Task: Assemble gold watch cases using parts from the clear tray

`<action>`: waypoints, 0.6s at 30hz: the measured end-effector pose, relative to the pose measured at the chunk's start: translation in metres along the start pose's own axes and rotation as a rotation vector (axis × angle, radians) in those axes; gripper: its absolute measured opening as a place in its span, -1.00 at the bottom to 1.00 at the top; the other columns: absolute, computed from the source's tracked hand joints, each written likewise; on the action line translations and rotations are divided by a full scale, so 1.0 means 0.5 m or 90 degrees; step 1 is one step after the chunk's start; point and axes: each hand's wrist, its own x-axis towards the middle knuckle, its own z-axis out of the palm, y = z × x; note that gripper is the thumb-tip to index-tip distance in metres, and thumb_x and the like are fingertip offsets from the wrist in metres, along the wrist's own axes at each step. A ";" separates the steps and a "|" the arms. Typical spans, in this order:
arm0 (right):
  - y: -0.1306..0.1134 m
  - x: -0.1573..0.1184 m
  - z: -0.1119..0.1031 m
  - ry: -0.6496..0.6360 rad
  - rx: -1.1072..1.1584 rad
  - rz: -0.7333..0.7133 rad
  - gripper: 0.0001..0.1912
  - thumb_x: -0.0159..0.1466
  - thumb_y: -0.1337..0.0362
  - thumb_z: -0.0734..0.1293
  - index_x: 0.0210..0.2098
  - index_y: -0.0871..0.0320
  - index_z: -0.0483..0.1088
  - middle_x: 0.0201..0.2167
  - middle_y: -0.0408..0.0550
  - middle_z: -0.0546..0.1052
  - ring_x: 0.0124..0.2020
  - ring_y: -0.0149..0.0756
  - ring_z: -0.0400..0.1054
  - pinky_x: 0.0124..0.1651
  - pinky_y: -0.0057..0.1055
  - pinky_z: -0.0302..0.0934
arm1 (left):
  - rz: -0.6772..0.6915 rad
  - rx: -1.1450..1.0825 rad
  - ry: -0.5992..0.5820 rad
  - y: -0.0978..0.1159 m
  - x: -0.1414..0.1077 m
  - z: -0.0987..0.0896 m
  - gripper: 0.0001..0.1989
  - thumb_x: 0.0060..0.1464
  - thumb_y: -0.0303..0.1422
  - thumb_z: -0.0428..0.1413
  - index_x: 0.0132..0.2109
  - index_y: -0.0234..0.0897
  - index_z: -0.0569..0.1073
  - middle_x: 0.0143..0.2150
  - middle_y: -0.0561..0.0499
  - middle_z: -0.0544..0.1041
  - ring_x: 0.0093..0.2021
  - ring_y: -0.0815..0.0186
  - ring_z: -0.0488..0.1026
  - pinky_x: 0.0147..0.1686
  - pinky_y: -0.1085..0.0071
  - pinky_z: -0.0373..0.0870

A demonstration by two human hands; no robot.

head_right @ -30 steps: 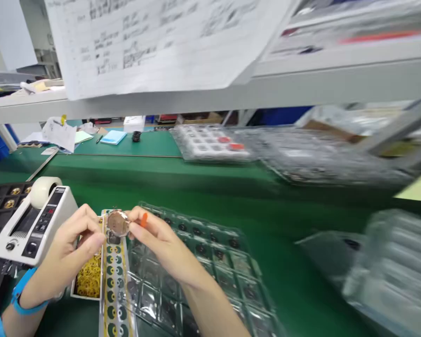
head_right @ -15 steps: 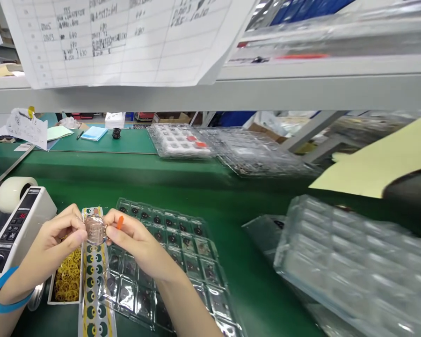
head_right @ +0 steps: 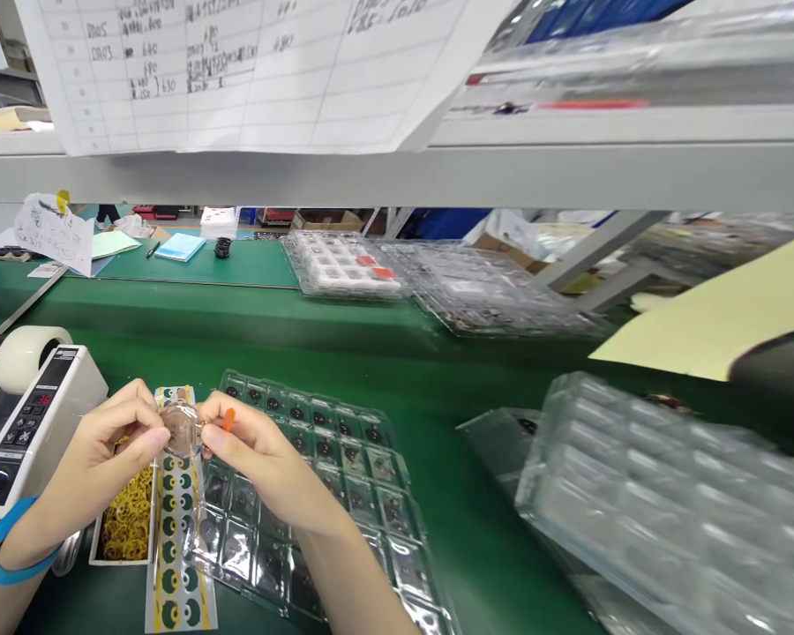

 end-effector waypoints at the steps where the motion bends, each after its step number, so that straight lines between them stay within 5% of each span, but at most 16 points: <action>1: 0.000 0.000 0.000 0.000 0.001 0.000 -0.57 0.28 -0.09 0.33 -0.45 0.12 0.26 -0.50 -0.20 0.18 -0.45 -0.39 0.06 -0.35 -0.44 0.04 | 0.005 0.008 0.006 -0.001 0.000 0.001 -0.76 0.19 -0.38 0.04 -0.46 -0.26 0.37 -0.45 0.10 0.19 -0.42 0.37 0.17 -0.42 0.41 0.08; 12: 0.004 0.001 -0.001 0.007 -0.008 0.001 -0.55 0.28 -0.12 0.32 -0.45 0.13 0.25 -0.49 -0.20 0.19 -0.45 -0.39 0.05 -0.35 -0.45 0.04 | 0.016 0.054 0.040 -0.012 -0.003 0.010 -0.77 0.19 -0.43 0.04 -0.46 -0.26 0.33 -0.44 0.12 0.18 -0.45 0.42 0.14 -0.47 0.45 0.09; 18: 0.002 0.001 0.005 0.018 -0.065 -0.009 -0.57 0.31 -0.12 0.29 -0.43 0.11 0.30 -0.46 -0.17 0.24 -0.40 -0.36 0.12 -0.30 -0.43 0.09 | 0.120 0.225 0.141 -0.018 -0.007 0.029 -0.78 0.18 -0.46 0.04 -0.45 -0.26 0.28 -0.45 0.13 0.20 -0.47 0.42 0.20 -0.48 0.47 0.12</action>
